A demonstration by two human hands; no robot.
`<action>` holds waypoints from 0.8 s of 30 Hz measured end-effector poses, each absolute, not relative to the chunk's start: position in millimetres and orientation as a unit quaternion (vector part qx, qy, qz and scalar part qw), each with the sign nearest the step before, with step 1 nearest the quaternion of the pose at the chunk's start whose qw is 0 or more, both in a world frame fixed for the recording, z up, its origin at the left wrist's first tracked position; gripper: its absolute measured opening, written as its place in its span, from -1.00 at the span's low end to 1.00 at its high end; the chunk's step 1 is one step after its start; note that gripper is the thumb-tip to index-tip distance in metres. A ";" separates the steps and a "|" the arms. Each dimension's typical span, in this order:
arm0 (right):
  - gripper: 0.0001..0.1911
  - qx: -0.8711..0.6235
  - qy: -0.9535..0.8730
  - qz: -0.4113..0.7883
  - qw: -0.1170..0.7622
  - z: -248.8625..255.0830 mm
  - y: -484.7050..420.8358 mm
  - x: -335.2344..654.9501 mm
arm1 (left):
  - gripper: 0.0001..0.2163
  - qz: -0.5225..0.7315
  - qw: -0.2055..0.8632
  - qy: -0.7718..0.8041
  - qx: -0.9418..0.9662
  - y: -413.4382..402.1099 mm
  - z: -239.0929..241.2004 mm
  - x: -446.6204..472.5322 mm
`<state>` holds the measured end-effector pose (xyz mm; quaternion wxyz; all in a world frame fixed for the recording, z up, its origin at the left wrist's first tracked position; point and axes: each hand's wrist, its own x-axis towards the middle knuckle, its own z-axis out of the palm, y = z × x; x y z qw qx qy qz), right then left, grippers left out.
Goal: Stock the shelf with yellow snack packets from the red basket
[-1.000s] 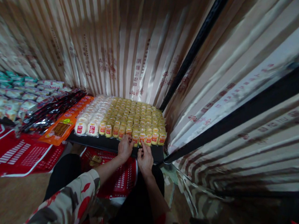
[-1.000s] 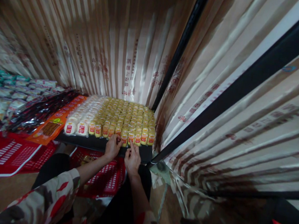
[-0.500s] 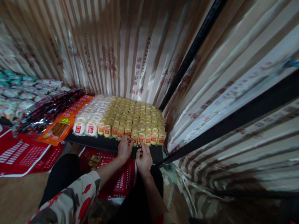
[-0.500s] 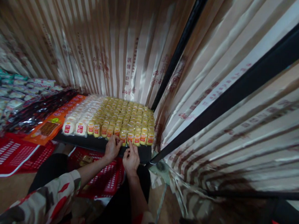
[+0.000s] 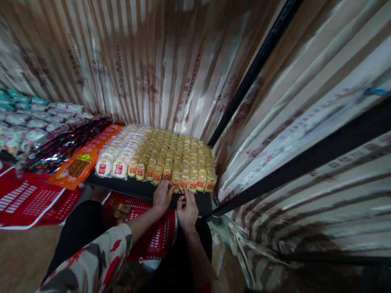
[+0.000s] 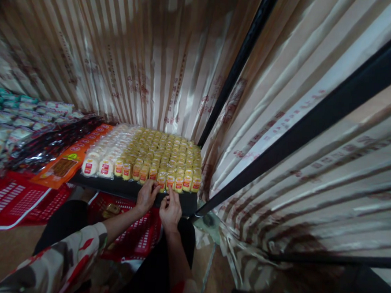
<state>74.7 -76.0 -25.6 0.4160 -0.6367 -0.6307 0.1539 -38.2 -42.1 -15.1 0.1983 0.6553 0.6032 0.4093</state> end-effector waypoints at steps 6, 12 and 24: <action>-0.50 -0.624 -0.637 0.142 0.429 -26.8 -78.3 75.4 | -0.92 0.415 0.188 0.575 0.680 -46.7 -17.9 -43.5; -0.56 -0.606 -0.646 0.139 0.443 -28.5 -80.6 78.3 | -0.93 0.404 0.179 0.583 0.682 -54.1 -15.8 -48.0; -0.63 -0.623 -0.636 0.153 0.429 -19.6 -78.1 75.7 | -0.77 0.324 0.199 0.526 0.760 -113.7 -36.9 -80.1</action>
